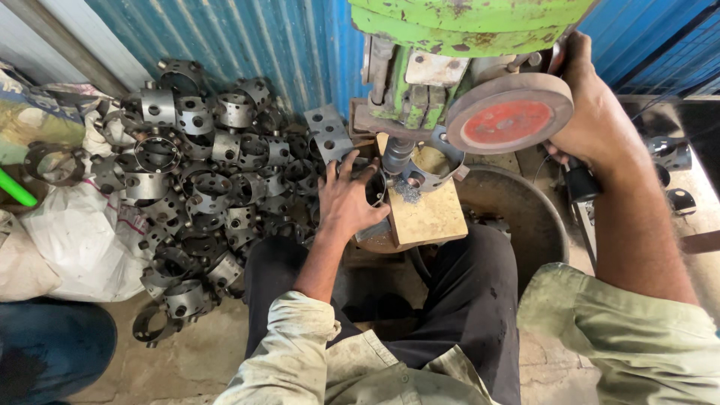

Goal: The person places a cylindrical metal piece onto a wooden support and lowers the lever of a drill press to drill into it, handling various components throughout.

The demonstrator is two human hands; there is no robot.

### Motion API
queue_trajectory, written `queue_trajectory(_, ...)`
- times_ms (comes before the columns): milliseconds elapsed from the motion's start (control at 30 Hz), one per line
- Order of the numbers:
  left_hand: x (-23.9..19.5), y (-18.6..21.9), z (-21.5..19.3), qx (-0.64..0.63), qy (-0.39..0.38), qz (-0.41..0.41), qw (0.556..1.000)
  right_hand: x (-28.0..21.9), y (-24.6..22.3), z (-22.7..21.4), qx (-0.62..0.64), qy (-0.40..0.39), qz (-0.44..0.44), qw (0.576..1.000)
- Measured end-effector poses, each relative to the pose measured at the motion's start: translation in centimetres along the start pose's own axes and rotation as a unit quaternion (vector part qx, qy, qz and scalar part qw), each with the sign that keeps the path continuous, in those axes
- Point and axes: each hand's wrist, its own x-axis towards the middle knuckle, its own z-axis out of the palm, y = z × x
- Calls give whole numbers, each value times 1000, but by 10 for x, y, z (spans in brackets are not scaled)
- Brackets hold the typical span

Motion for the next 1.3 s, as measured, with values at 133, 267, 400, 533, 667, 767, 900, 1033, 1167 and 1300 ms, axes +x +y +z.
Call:
queue_trajectory(133,-3,1,-1,-1,12,0,1000,-5,15,15,46,53,-13,997)
queue_trajectory(267,-2,4,-7,-1,4,-1,1000,12,47,37,-234,183,-420,857)
queue_trajectory(400,-2,-1,-7,-71,31,-1,997,16,84,52,-45,150,-287,945)
queue_trajectory(533,5,-16,-1,-55,27,30,998,17,106,57,15,149,-222,963)
queue_trajectory(667,4,-23,1,-43,4,51,998,21,112,61,60,158,-228,959)
queue_trajectory(767,3,-24,-5,-36,-6,58,998,13,97,62,132,189,-245,942)
queue_trajectory(900,3,-18,-15,-16,-71,-11,997,6,75,56,199,132,-214,947)
queue_trajectory(1033,1,-15,-15,-20,-28,6,999,7,66,57,229,137,-233,935)
queue_trajectory(1167,0,-18,-11,-32,-19,8,999,7,64,59,283,124,-229,923)
queue_trajectory(1300,1,-20,-7,-24,-4,20,999,9,66,59,292,133,-231,919)
